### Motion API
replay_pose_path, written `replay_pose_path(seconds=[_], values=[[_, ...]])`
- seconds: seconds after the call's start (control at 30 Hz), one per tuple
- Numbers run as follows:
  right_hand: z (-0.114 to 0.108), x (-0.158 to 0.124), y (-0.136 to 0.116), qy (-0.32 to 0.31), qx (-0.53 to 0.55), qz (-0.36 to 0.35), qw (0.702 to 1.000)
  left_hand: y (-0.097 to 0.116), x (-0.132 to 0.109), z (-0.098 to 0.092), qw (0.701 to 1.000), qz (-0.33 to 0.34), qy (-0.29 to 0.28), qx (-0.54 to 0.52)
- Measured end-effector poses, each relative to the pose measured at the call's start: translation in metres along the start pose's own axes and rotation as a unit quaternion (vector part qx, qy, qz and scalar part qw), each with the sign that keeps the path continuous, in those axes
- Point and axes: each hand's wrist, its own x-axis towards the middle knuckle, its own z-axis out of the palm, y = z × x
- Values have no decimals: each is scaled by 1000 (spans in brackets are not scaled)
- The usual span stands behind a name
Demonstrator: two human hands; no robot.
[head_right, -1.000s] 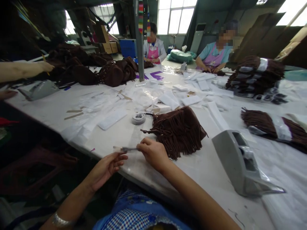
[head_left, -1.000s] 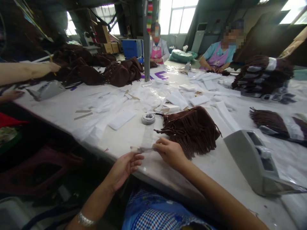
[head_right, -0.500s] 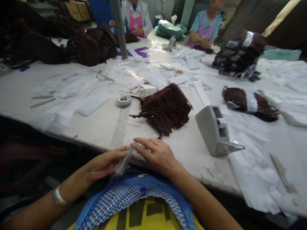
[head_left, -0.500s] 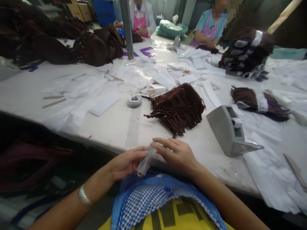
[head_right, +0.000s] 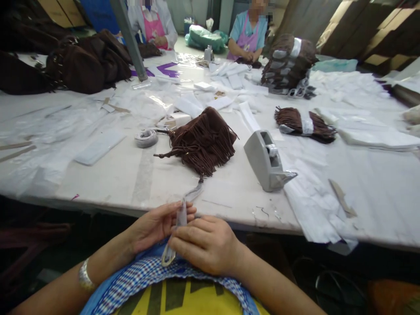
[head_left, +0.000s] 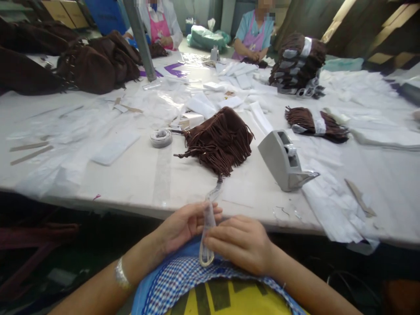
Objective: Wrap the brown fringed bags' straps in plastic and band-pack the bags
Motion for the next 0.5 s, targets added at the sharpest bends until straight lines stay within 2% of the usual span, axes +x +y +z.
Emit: replay_pose_path(seconds=[0.07,0.13,0.2,0.27,0.33,0.4,0.43,0.5], values=[[0,-9,-5,36,51,81,995,-4,9,5,996,53,26,69],[1,-17,-7,83,102,199,971,-8,16,12,984,111,27,139],[2,-25,-6,108,148,325,928,-12,20,19,963,172,16,206],[4,-31,-1,122,216,422,872,-15,21,25,942,209,5,262],[6,-36,6,125,309,480,811,-17,20,28,939,198,-5,281],[8,-39,12,116,387,505,762,-18,19,29,950,165,-15,266],[9,-39,15,107,410,511,748,-18,19,29,953,153,-18,262],[12,-37,20,90,423,516,739,-18,19,28,949,153,-13,274]])
